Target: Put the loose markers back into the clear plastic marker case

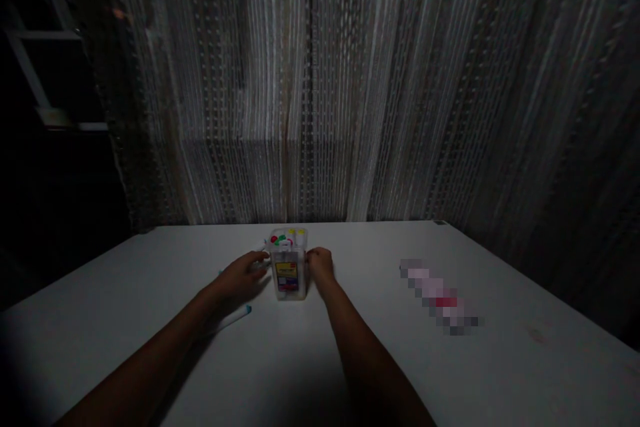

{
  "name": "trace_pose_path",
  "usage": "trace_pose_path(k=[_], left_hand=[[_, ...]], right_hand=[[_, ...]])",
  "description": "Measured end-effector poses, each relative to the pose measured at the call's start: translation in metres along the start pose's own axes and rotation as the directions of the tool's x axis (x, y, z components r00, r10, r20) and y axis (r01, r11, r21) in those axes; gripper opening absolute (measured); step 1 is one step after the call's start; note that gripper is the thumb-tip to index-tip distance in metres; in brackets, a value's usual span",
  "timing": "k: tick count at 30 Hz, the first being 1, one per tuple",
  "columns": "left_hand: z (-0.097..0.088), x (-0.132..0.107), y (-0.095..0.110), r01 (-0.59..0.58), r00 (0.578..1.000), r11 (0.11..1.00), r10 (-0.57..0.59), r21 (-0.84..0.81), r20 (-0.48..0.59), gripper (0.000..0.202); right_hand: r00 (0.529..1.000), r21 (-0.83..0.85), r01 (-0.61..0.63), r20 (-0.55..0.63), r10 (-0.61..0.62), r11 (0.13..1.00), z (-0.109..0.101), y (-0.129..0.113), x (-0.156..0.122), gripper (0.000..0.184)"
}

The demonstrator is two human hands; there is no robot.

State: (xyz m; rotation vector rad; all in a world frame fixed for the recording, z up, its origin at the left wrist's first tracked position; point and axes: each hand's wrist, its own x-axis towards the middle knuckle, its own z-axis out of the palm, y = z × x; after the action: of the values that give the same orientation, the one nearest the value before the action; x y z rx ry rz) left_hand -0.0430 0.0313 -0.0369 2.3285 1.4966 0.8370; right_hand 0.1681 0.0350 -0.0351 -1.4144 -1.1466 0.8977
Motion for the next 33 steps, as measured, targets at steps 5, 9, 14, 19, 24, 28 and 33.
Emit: trace_pose_path(k=[5, 9, 14, 19, 24, 28, 33], left_hand=[[0.003, -0.006, -0.004, -0.085, 0.996, 0.996, 0.084, -0.022, -0.023, 0.033], [0.002, -0.011, -0.012, -0.105, 0.994, 0.994, 0.104, -0.039, -0.021, 0.032], [-0.011, -0.018, 0.003, -0.164, 0.986, 0.985, 0.162, -0.049, -0.04, 0.028], [-0.048, -0.059, 0.016, -0.355, 0.934, 0.932, 0.349, 0.078, 0.08, 0.028], [-0.055, -0.074, 0.016, -0.463, 0.882, 0.875, 0.441, 0.142, 0.165, 0.028], [-0.048, -0.057, 0.023, -0.393, 0.911, 0.917, 0.377, 0.074, 0.165, 0.028], [-0.048, -0.052, 0.029, -0.273, 0.957, 0.96, 0.278, -0.062, 0.08, 0.026]], right_hand=[[1.0, 0.107, 0.005, 0.021, -0.007, 0.994, -0.005, 0.006, -0.005, 0.009], [0.992, 0.199, 0.033, 0.116, -0.057, 0.979, -0.008, 0.01, -0.011, 0.006], [0.991, 0.135, 0.008, 0.13, -0.025, 0.991, -0.01, 0.003, -0.014, 0.007], [0.911, -0.132, -0.034, 0.404, 0.086, 0.991, -0.045, -0.022, -0.015, 0.009], [0.954, -0.101, -0.012, 0.298, 0.042, 0.995, -0.046, -0.03, -0.014, 0.009], [0.986, -0.084, -0.046, 0.153, 0.059, 0.995, -0.021, -0.019, -0.011, 0.014], [0.938, -0.263, -0.012, 0.33, 0.101, 0.965, -0.041, -0.039, -0.037, 0.025]])
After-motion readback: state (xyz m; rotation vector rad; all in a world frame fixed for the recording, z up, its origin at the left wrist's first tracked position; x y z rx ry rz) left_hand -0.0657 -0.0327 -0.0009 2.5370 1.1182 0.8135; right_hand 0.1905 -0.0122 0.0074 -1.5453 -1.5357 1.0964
